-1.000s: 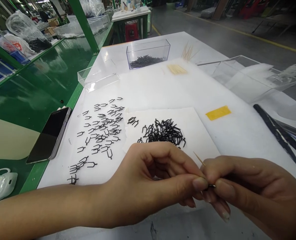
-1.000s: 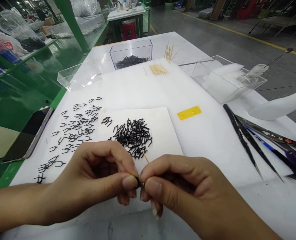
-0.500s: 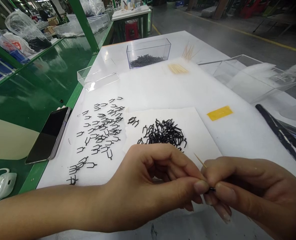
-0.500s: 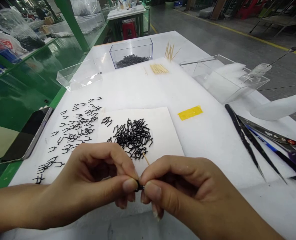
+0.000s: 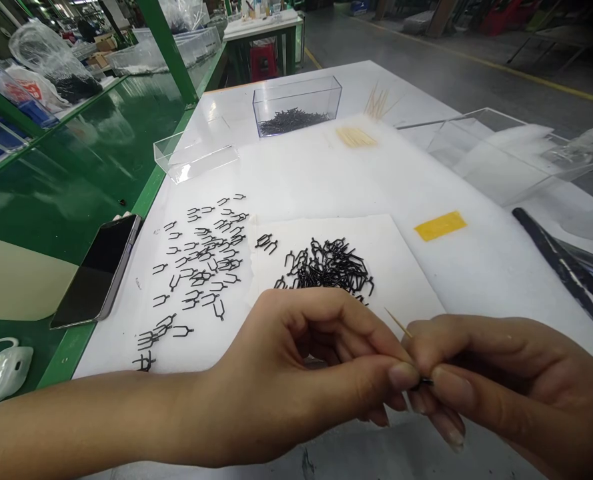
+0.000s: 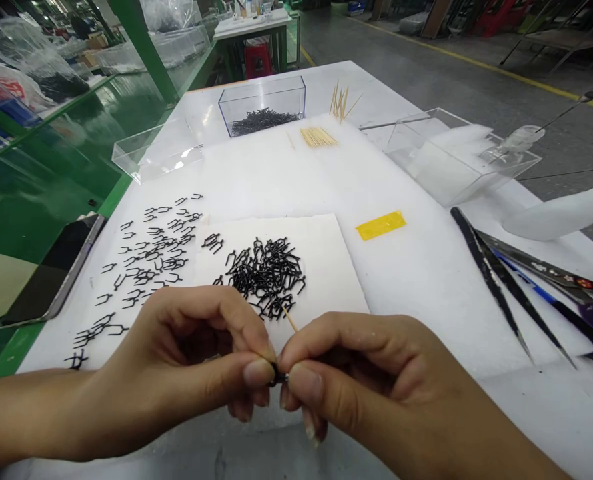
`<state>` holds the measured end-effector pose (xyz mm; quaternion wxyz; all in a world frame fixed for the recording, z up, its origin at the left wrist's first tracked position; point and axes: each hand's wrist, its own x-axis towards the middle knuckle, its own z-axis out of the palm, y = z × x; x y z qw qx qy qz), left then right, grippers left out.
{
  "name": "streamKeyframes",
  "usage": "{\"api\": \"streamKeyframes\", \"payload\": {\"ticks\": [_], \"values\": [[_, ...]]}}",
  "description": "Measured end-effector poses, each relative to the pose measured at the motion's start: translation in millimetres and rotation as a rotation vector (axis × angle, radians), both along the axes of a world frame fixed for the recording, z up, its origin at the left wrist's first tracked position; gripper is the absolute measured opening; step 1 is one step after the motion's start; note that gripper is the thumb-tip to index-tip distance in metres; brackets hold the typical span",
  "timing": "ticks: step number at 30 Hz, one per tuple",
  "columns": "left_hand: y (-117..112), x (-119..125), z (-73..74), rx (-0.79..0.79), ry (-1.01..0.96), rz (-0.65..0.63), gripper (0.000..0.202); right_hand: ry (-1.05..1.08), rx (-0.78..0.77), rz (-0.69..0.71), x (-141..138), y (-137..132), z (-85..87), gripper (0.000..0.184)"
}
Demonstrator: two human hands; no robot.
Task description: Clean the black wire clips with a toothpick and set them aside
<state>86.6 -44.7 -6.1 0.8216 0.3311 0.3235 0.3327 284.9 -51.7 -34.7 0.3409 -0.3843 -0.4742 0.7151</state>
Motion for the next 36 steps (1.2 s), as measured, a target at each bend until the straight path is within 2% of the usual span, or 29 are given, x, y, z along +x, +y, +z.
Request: {"api": "streamKeyframes", "payload": {"ticks": [7,12,24,36], "values": [[-1.0,0.1,0.7,0.056,0.021,0.001,0.022,0.018,-0.012,0.036,0.6,-0.5,0.1,0.008],[-0.9,-0.7,0.8,0.035,0.026,0.012,0.023,0.059,-0.042,0.068,1.0,-0.4,-1.5,0.003],[-2.7,-1.4,-0.5,0.147,0.126,-0.022,0.013,0.094,-0.095,0.045,4.1,-4.6,-3.4,0.004],[-0.5,-0.5,-1.5,0.121,0.095,-0.018,0.018,0.139,-0.119,0.114,4.7,-0.5,-4.3,0.008]]}}
